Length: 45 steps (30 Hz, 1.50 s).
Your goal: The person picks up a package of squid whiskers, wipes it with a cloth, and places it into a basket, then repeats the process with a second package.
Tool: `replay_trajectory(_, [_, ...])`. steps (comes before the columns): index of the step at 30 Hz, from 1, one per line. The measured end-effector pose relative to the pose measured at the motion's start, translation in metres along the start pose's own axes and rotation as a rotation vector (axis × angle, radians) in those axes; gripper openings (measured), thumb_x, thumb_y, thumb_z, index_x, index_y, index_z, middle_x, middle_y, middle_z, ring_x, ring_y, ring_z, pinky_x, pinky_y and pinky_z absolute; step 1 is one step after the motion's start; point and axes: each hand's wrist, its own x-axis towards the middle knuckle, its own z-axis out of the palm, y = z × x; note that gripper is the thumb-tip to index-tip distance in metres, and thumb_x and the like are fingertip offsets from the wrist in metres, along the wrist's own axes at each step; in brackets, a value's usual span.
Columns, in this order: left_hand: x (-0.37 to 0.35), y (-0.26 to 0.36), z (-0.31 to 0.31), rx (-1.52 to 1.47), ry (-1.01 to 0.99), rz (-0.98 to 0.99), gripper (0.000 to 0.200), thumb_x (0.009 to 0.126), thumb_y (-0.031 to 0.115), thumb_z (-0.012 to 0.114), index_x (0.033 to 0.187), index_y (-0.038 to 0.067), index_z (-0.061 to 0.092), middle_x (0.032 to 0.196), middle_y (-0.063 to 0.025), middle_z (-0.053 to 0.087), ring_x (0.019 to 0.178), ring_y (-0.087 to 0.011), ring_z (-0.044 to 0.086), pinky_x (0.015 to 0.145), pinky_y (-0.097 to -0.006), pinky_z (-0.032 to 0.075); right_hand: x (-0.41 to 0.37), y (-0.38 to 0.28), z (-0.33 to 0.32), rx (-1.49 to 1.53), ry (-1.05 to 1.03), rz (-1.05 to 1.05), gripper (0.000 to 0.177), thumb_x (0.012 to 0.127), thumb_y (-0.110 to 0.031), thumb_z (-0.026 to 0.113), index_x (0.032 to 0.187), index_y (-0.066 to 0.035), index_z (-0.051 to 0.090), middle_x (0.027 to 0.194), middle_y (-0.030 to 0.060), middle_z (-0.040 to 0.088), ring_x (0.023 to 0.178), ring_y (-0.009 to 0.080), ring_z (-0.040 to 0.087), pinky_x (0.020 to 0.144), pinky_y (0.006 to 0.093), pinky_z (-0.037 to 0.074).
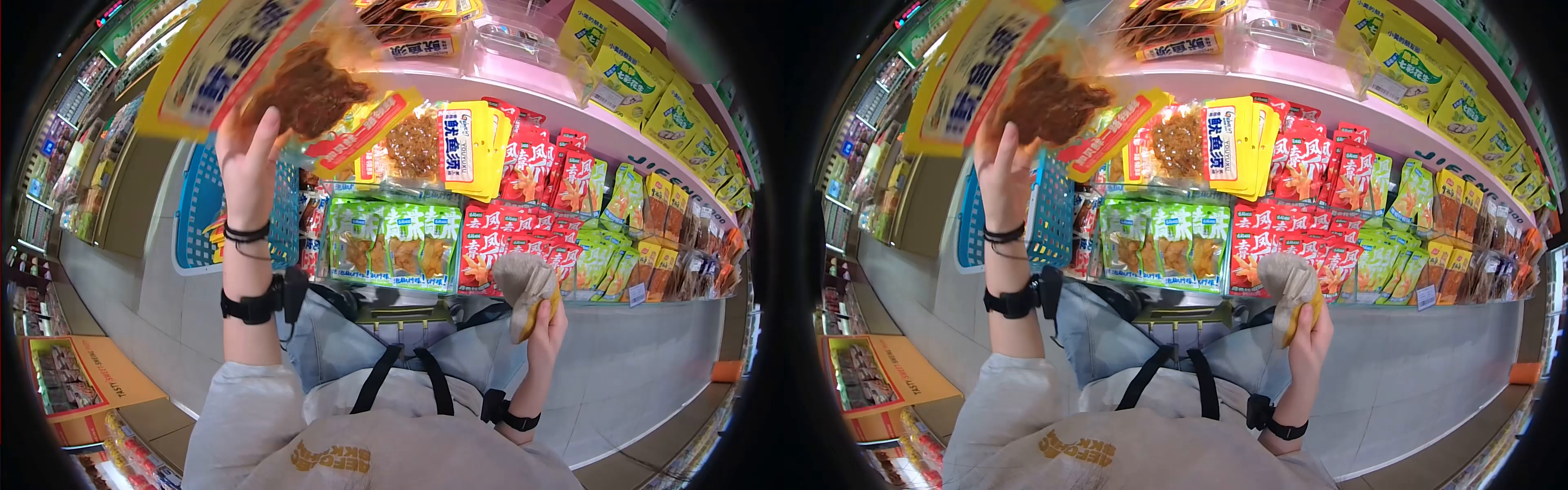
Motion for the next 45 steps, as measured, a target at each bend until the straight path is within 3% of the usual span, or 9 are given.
replay_trajectory(8, [-0.129, -0.04, 0.031, -0.849, -0.03, -0.611, 0.051, 0.093, 0.038, 0.027, 0.136, 0.013, 0.019, 0.138, -0.0105, 0.026, 0.127, -0.0301, 0.026, 0.101, -0.0527, 0.024, -0.028, -0.016, 0.04, 0.516, -0.035, -0.158, 0.037, 0.085, -0.02, 0.05, 0.113, 0.004, 0.048, 0.11, 0.0134, 0.054, 0.105, 0.0234, 0.048, 0.089, 0.0354, 0.037])
replay_trajectory(13, [-0.174, -0.042, 0.053, -0.795, -0.02, -0.942, 0.052, 0.092, 0.039, 0.027, 0.132, 0.006, 0.025, 0.134, -0.0115, 0.033, 0.121, -0.026, 0.036, 0.099, -0.0403, 0.032, -0.021, -0.045, 0.102, -0.351, -0.276, -0.695, 0.049, 0.065, -0.011, 0.056, 0.113, -0.02, 0.056, 0.131, 0.016, 0.039, 0.125, 0.0366, 0.026, 0.103, 0.051, 0.01])
replay_trajectory(19, [-0.183, -0.032, 0.053, -0.877, 0.023, -0.92, 0.051, 0.093, 0.038, 0.025, 0.132, 0.006, 0.025, 0.132, -0.0109, 0.035, 0.121, -0.0253, 0.036, 0.099, -0.0398, 0.031, -0.013, -0.031, 0.117, -0.715, -0.325, -0.654, 0.054, 0.065, -0.012, 0.052, 0.118, -0.018, 0.052, 0.133, 0.0133, 0.036, 0.126, 0.032, 0.026, 0.103, 0.0521, 0.006])
replay_trajectory(23, [-0.176, -0.025, 0.043, -1.034, -0.115, -0.95, 0.054, 0.092, 0.042, 0.023, 0.137, 0.013, 0.014, 0.139, -0.0118, 0.023, 0.127, -0.0294, 0.025, 0.101, -0.0529, 0.021, 0.023, -0.008, 0.097, -0.396, 0.015, -0.546, 0.035, 0.083, -0.011, 0.042, 0.117, -0.004, 0.05, 0.123, 0.0141, 0.045, 0.116, 0.029, 0.039, 0.1, 0.0416, 0.024])
replay_trajectory(25, [-0.173, -0.019, 0.036, -1.107, -0.152, -0.965, 0.053, 0.092, 0.041, 0.025, 0.137, 0.015, 0.014, 0.138, -0.0102, 0.024, 0.127, -0.0281, 0.026, 0.099, -0.0534, 0.024, 0.034, 0.024, 0.066, -0.015, 0.05, -0.064, 0.032, 0.092, -0.019, 0.035, 0.112, 0.001, 0.05, 0.109, 0.0114, 0.053, 0.1, 0.0218, 0.049, 0.087, 0.0336, 0.037])
replay_trajectory(29, [-0.174, -0.017, 0.033, -0.923, -0.052, -0.84, 0.056, 0.092, 0.044, 0.024, 0.136, 0.01, 0.018, 0.139, -0.0114, 0.023, 0.128, -0.0283, 0.022, 0.103, -0.0504, 0.017, 0.021, 0.007, 0.031, 0.192, 0.51, -0.227, 0.037, 0.092, -0.03, 0.038, 0.107, 0.002, 0.046, 0.096, 0.01, 0.055, 0.088, 0.0166, 0.052, 0.076, 0.0298, 0.043])
replay_trajectory(33, [-0.182, -0.032, 0.033, -0.895, -0.067, -0.859, 0.056, 0.092, 0.044, 0.024, 0.135, 0.009, 0.02, 0.139, -0.0099, 0.025, 0.128, -0.0278, 0.023, 0.104, -0.0457, 0.018, -0.004, -0.023, 0.025, 0.401, 0.214, -0.401, 0.043, 0.092, -0.033, 0.039, 0.12, -0.001, 0.036, 0.109, 0.0088, 0.048, 0.092, 0.0161, 0.051, 0.081, 0.0293, 0.042])
replay_trajectory(39, [-0.208, -0.027, 0.049, -0.738, -0.168, -0.967, 0.052, 0.093, 0.041, 0.023, 0.135, 0.01, 0.022, 0.137, -0.0099, 0.028, 0.126, -0.0233, 0.027, 0.103, -0.0399, 0.024, -0.031, -0.059, 0.114, -0.667, -0.485, -0.595, 0.051, 0.068, -0.023, 0.055, 0.118, -0.02, 0.053, 0.137, 0.0184, 0.027, 0.127, 0.0389, 0.019, 0.102, 0.054, 0.006])
replay_trajectory(45, [-0.205, -0.022, 0.052, -0.697, -0.15, -1.016, 0.051, 0.093, 0.041, 0.021, 0.133, 0.009, 0.024, 0.133, -0.0082, 0.033, 0.123, -0.0214, 0.033, 0.102, -0.0365, 0.025, -0.031, -0.03, 0.123, -0.462, -0.272, -0.58, 0.053, 0.068, -0.017, 0.049, 0.121, -0.018, 0.05, 0.135, 0.0184, 0.029, 0.126, 0.0388, 0.021, 0.102, 0.0531, 0.007])
